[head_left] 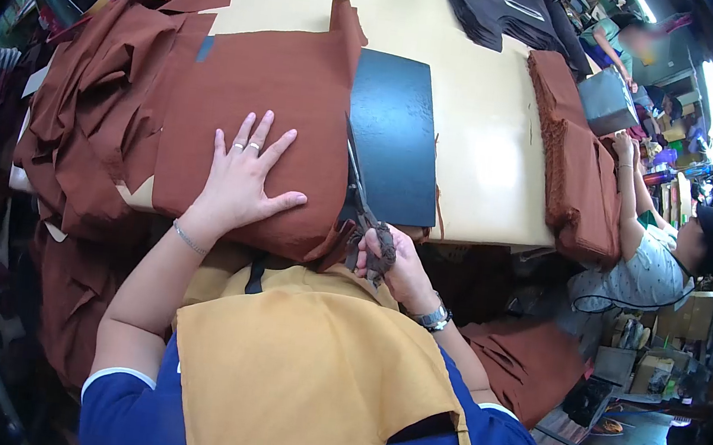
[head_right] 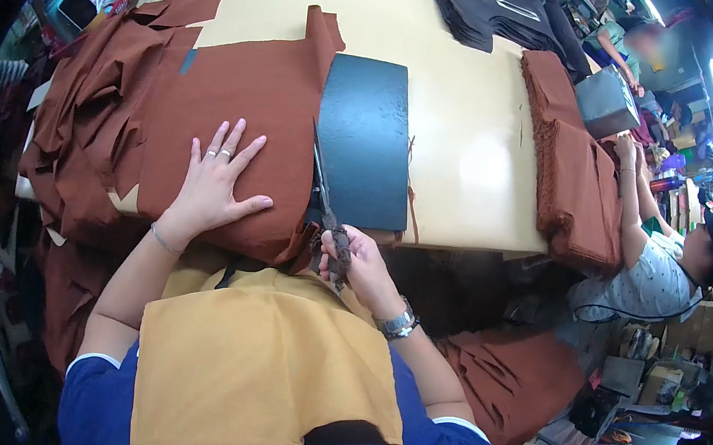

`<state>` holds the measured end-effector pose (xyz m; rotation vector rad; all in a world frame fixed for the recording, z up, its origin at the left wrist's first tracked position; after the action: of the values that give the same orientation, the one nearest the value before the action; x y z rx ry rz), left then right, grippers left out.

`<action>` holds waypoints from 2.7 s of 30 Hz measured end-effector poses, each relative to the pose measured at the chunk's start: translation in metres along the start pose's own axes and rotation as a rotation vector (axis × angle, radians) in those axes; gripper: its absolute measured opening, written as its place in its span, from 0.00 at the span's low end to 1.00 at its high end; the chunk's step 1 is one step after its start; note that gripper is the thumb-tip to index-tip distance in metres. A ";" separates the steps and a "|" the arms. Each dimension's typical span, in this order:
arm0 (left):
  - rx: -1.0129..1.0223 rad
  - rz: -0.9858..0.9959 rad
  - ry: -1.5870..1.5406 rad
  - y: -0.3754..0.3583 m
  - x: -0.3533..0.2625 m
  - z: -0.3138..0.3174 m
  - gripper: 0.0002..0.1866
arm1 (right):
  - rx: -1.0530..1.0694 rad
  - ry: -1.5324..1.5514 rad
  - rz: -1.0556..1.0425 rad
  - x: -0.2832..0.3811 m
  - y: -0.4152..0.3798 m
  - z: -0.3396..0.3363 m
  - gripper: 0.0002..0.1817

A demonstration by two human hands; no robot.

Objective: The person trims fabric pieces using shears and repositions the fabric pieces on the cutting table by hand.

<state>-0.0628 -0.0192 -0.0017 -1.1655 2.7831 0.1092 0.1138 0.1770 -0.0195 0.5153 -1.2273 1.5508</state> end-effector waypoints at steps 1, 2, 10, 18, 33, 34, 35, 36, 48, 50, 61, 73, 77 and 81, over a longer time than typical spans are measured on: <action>-0.002 -0.003 -0.003 -0.002 -0.001 0.000 0.49 | -0.003 -0.036 0.000 0.000 0.000 -0.001 0.13; -0.005 -0.008 -0.006 -0.004 -0.001 0.000 0.49 | -0.005 -0.073 0.002 0.000 -0.001 -0.003 0.12; -0.023 -0.015 -0.002 -0.009 -0.001 0.002 0.49 | -0.017 -0.077 0.016 0.001 -0.010 -0.003 0.15; -0.010 0.000 -0.026 -0.022 -0.007 -0.001 0.49 | 0.001 -0.070 0.026 0.007 0.000 -0.004 0.15; 0.029 0.000 -0.028 -0.037 -0.012 -0.002 0.47 | 0.033 -0.070 0.042 0.007 0.003 -0.010 0.14; 0.016 -0.010 -0.068 -0.037 -0.012 -0.003 0.43 | 0.035 -0.079 0.049 0.008 0.003 -0.010 0.13; 0.003 -0.019 -0.109 -0.037 -0.012 -0.004 0.40 | 0.040 -0.070 0.045 0.008 0.002 -0.010 0.13; -0.010 -0.026 -0.149 -0.036 -0.011 -0.006 0.37 | 0.044 -0.061 0.040 0.007 0.001 -0.009 0.12; -0.383 1.166 -1.383 -0.046 -0.097 -0.186 0.17 | 0.003 -0.058 0.035 -0.002 0.000 -0.012 0.14; -0.438 1.188 -1.381 -0.045 -0.105 -0.185 0.15 | 0.006 -0.117 0.049 -0.002 -0.002 -0.012 0.14; -0.537 1.255 -1.337 -0.050 -0.133 -0.185 0.09 | 0.102 -0.074 0.059 -0.004 -0.003 -0.018 0.11; -0.548 0.363 -0.092 0.213 -0.075 -0.005 0.30 | 0.110 -0.089 -0.033 -0.004 -0.006 -0.007 0.13; -0.219 0.126 0.049 0.245 -0.065 0.008 0.31 | 0.106 -0.145 -0.037 -0.004 -0.007 -0.006 0.13; 0.004 0.130 -0.244 0.256 -0.062 0.000 0.15 | 0.117 -0.147 -0.039 -0.008 -0.005 -0.009 0.14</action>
<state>-0.2022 0.2038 0.0118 -0.9013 2.6380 0.2405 0.1233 0.1812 -0.0278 0.7359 -1.2338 1.5801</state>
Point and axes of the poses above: each hand's wrist, its own y-axis towards the middle knuckle, its own z-axis out of the palm, x = y × z, the point moved 2 cm from there along y, towards the middle knuckle, and after that the axes turned 1 degree about y, right-handed, at the moved point
